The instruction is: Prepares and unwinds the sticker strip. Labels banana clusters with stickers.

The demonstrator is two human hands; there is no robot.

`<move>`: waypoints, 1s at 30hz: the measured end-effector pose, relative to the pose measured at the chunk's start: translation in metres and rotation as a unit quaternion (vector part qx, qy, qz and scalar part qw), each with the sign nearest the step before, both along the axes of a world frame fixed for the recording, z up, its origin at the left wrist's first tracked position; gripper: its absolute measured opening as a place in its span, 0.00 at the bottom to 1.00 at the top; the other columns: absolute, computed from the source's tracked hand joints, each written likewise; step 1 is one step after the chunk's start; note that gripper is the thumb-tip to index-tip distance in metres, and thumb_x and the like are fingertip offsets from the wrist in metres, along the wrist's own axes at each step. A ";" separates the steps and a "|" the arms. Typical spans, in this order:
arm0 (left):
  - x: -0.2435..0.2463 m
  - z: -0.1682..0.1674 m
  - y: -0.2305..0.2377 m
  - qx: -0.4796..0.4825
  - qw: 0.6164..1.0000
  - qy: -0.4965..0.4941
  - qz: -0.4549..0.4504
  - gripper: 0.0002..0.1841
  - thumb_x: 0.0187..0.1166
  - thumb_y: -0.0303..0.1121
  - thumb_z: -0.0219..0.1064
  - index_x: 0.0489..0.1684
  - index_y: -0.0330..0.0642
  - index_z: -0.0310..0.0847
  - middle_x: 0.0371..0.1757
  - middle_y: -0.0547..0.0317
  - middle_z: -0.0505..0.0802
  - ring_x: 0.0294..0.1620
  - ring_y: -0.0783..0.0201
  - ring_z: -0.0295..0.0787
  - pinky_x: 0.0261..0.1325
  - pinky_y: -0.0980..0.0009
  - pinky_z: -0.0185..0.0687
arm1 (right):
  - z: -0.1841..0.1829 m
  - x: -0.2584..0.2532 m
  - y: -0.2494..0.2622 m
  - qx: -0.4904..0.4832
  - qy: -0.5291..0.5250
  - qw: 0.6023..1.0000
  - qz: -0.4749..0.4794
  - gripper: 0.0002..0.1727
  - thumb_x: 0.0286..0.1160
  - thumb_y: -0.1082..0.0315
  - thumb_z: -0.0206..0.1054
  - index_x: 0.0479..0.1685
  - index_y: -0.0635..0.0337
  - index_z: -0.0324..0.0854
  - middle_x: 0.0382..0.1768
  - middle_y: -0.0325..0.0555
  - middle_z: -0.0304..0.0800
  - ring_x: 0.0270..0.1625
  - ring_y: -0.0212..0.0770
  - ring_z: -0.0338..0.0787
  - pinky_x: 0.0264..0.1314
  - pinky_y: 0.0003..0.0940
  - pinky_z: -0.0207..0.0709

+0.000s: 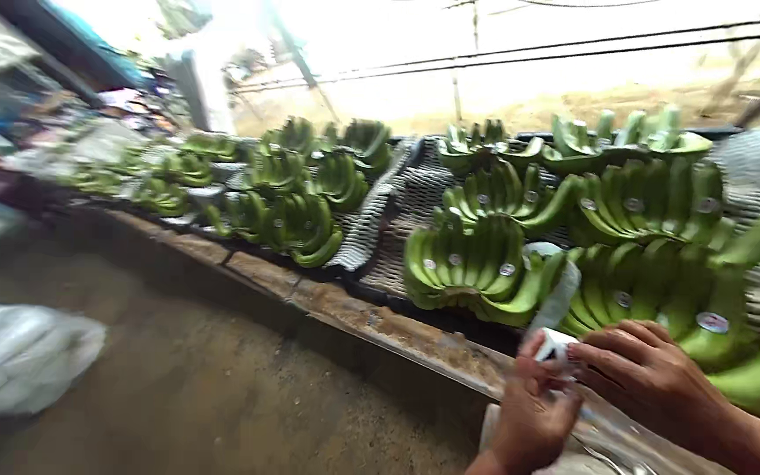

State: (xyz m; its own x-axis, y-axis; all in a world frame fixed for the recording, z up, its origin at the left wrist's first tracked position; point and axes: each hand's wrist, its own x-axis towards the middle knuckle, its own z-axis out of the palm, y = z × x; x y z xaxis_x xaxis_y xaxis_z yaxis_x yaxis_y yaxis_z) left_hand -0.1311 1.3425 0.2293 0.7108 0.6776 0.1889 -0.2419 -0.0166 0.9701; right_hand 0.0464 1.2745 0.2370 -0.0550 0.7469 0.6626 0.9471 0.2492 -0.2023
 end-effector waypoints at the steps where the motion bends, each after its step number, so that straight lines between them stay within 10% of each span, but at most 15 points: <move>1: -0.003 0.002 0.000 0.054 0.998 0.018 0.025 0.30 0.69 0.13 0.65 0.73 0.10 0.64 0.70 0.26 0.81 0.56 0.66 0.90 0.61 0.71 0.85 | 0.000 -0.004 0.003 -0.009 0.001 1.000 0.001 0.17 0.85 0.52 0.59 0.41 0.49 0.90 0.37 0.49 0.91 0.44 0.52 0.88 0.55 0.47 0.76; 4: -0.010 0.011 0.000 0.171 0.978 0.091 0.076 0.29 0.69 0.11 0.64 0.75 0.12 0.66 0.46 0.32 0.93 0.42 0.55 0.94 0.54 0.61 0.88 | 0.018 -0.017 0.004 -0.102 0.002 0.993 0.050 0.12 0.77 0.63 0.67 0.38 0.62 0.93 0.35 0.62 0.92 0.42 0.67 0.90 0.51 0.65 0.78; 7: -0.020 0.009 0.003 0.249 0.956 0.122 0.097 0.23 0.70 0.12 0.65 0.68 0.15 0.77 0.49 0.31 0.94 0.44 0.46 0.96 0.56 0.55 0.90 | 0.031 -0.029 0.009 -0.193 -0.006 0.978 0.085 0.10 0.76 0.70 0.68 0.38 0.70 0.91 0.35 0.68 0.91 0.43 0.72 0.91 0.53 0.71 0.77; 11: -0.034 -0.001 0.006 0.323 0.934 0.128 0.088 0.20 0.71 0.16 0.66 0.64 0.19 0.82 0.46 0.37 0.96 0.41 0.51 0.96 0.53 0.60 0.91 | 0.017 -0.031 0.016 -0.151 -0.020 0.981 0.123 0.09 0.62 0.63 0.69 0.23 0.57 0.89 0.27 0.50 0.91 0.36 0.57 0.93 0.40 0.58 0.81; 17: -0.053 -0.016 0.001 0.258 0.955 0.141 0.035 0.25 0.68 0.15 0.66 0.69 0.17 0.76 0.42 0.42 0.97 0.43 0.61 0.97 0.57 0.67 0.90 | 0.022 -0.003 0.015 -0.258 0.192 0.931 0.171 0.05 0.65 0.73 0.73 0.31 0.64 0.94 0.31 0.52 0.94 0.39 0.50 0.92 0.47 0.51 0.82; 19: -0.067 -0.014 -0.001 0.205 0.966 0.151 0.037 0.27 0.68 0.13 0.65 0.70 0.14 0.72 0.44 0.42 0.96 0.44 0.67 0.96 0.57 0.70 0.90 | 0.013 0.025 0.016 -0.217 0.238 0.942 0.096 0.08 0.70 0.69 0.71 0.33 0.63 0.94 0.32 0.49 0.94 0.40 0.43 0.91 0.49 0.42 0.84; 21: -0.087 -0.013 -0.003 0.138 0.977 0.149 0.061 0.28 0.67 0.12 0.64 0.72 0.13 0.68 0.45 0.48 0.97 0.45 0.73 0.95 0.57 0.73 0.89 | 0.003 0.055 0.019 -0.185 0.219 0.957 -0.054 0.09 0.74 0.70 0.69 0.38 0.64 0.95 0.36 0.54 0.94 0.43 0.51 0.93 0.50 0.54 0.85; 27: -0.174 0.000 -0.003 0.040 0.966 -0.027 0.254 0.20 0.80 0.26 0.68 0.60 0.68 0.92 0.54 0.77 0.97 0.50 0.78 0.93 0.53 0.78 0.90 | -0.046 0.091 0.040 -0.186 0.047 0.958 -0.214 0.09 0.77 0.71 0.68 0.43 0.69 0.92 0.43 0.72 0.92 0.52 0.77 0.89 0.57 0.77 0.74; 30: -0.225 0.038 -0.016 0.095 0.865 -0.121 0.479 0.16 0.80 0.29 0.68 0.52 0.67 0.95 0.48 0.75 0.98 0.46 0.78 0.94 0.51 0.80 0.88 | -0.034 0.061 0.045 -0.277 -0.006 0.957 -0.085 0.09 0.76 0.79 0.65 0.44 0.80 0.88 0.45 0.84 0.87 0.53 0.86 0.85 0.59 0.83 0.71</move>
